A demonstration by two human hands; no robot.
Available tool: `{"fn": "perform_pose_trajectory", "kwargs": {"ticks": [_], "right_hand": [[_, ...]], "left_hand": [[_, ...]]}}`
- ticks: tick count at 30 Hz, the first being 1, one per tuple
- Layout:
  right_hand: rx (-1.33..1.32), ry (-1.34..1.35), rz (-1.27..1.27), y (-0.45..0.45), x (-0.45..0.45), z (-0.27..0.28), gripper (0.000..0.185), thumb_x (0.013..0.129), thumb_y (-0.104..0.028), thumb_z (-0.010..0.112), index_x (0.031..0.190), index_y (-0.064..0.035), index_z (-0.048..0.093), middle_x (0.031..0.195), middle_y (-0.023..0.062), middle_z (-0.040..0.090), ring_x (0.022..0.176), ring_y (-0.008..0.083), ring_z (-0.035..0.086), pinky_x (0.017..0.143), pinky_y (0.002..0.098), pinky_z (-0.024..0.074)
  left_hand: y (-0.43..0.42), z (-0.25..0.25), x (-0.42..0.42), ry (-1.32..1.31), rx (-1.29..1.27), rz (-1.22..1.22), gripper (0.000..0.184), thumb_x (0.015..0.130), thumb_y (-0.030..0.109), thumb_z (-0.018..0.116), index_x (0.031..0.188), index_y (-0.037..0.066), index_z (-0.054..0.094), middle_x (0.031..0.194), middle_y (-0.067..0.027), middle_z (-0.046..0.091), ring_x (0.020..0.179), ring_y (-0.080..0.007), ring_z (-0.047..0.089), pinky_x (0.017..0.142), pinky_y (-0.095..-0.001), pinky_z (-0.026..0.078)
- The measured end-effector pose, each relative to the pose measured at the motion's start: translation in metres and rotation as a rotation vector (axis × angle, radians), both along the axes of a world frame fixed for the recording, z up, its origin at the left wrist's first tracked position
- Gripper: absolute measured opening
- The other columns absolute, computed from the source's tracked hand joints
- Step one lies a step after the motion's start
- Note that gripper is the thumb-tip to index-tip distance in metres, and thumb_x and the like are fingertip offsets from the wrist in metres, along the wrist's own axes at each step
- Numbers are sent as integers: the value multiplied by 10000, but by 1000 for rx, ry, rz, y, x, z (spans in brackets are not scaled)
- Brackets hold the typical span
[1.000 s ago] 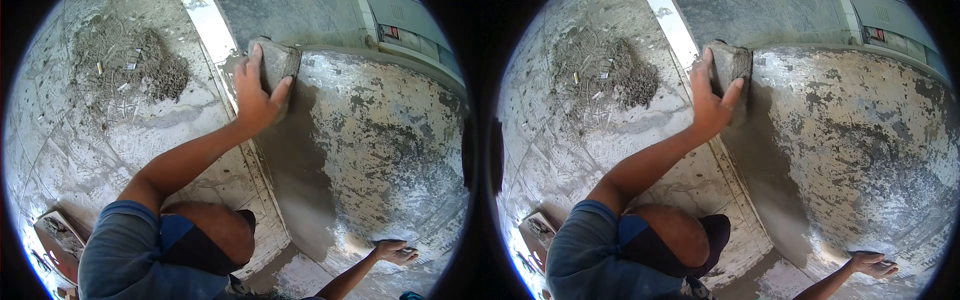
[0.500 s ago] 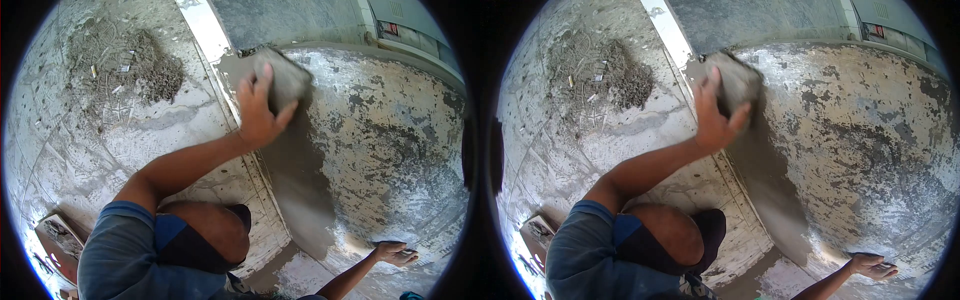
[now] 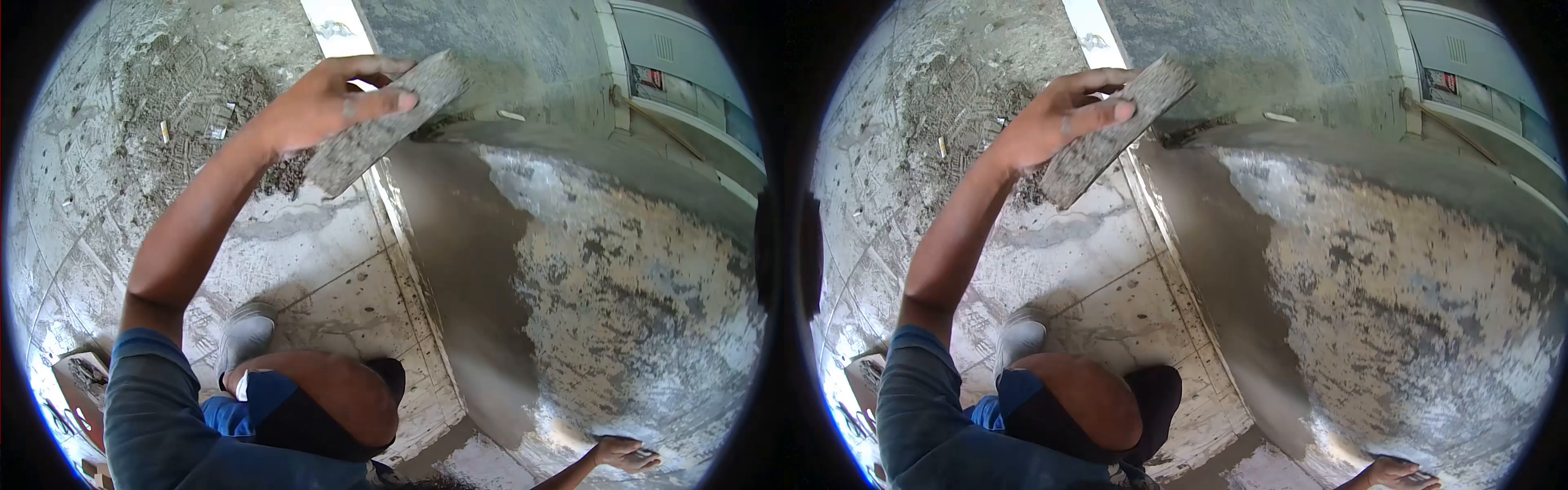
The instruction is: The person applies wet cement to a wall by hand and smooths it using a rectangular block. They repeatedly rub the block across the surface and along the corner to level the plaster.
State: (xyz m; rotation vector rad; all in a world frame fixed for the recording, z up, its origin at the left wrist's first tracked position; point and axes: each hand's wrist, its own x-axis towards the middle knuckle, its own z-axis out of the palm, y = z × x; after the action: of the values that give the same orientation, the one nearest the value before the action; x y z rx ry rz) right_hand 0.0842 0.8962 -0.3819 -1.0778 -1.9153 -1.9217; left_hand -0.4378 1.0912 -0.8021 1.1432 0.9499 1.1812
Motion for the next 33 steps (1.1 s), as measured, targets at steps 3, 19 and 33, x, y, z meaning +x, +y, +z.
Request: {"fn": "perform_pose_trajectory", "kwargs": {"ticks": [3, 19, 33], "right_hand": [[11, 17, -42, -2, -1, -1, 686, 970, -461, 495, 1297, 141, 464, 1375, 309, 409, 1292, 427, 403, 1037, 526, 339], [-36, 39, -131, -14, 2, -21, 548, 1015, -402, 411, 1445, -81, 300, 1432, 279, 339, 1314, 472, 349, 1019, 601, 300], [-34, 74, -117, -11, 6, -26, 575, 1001, -427, 430, 1411, -32, 340, 1419, 286, 355, 1308, 464, 360, 1022, 587, 309]], "left_hand": [[30, 4, 5, 133, -25, -126, 771, 822, 578, 657, 1369, 57, 504, 1280, -264, 562, 1152, -389, 578, 1005, -551, 443], [182, 60, 123, 366, 95, 2, 585, 886, 495, 614, 1209, 7, 627, 1064, -194, 671, 946, -302, 659, 840, -418, 532], [92, 15, 52, 335, 1, -336, 766, 816, 615, 650, 1232, -26, 597, 1150, -240, 608, 1099, -337, 591, 961, -423, 475]]}}
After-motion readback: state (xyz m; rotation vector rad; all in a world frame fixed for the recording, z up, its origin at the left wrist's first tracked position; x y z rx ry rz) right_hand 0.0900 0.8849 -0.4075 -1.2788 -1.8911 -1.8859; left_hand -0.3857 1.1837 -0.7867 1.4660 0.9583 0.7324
